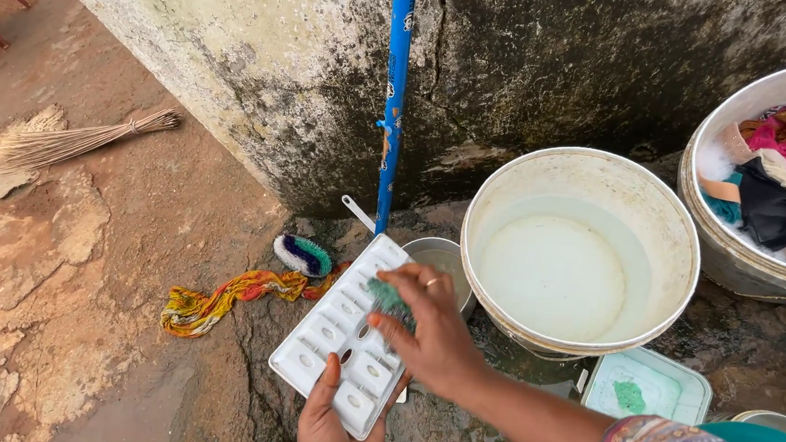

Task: Cleaning a white plastic ice cube tray with a steel wool scrubber and water.

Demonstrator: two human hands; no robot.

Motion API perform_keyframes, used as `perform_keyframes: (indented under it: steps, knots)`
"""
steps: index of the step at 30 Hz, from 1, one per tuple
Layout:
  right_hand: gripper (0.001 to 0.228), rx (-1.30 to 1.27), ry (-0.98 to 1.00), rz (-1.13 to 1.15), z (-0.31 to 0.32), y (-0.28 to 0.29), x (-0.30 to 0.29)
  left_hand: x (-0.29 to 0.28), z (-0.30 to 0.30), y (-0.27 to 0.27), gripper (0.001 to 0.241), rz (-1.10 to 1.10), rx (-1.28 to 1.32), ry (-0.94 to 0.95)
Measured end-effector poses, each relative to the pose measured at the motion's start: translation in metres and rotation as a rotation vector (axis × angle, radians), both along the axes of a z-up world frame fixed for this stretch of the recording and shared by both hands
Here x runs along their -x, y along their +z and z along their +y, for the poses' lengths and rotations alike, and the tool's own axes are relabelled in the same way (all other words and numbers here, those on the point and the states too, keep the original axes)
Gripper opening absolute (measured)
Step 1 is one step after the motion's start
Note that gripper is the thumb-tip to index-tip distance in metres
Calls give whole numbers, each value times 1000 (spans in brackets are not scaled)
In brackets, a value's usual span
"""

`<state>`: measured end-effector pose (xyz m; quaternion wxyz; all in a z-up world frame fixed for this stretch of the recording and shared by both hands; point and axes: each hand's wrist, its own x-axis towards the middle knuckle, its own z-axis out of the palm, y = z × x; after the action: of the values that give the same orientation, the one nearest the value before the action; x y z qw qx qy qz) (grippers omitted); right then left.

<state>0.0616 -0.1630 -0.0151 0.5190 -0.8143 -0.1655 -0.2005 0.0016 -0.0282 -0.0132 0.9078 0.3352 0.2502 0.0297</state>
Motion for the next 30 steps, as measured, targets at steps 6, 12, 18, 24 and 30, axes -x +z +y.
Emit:
perform_keyframes:
  steps: [6,12,18,24,30]
  knots:
    - [37,41,11,380,12,-32,-21,-1,-28,16,78,179,-45,1]
    - [40,135,74,-87,39,-19,4,7,-25,-1,83,94,52,90]
    - [43,33,120,157,45,-1,23,8,-16,0,81,149,58,125]
    - [36,36,21,-9,36,-32,-17,10,-24,0,82,2,24,112]
    - [38,42,126,-67,51,-30,10,8,-4,-14,89,-5,53,146]
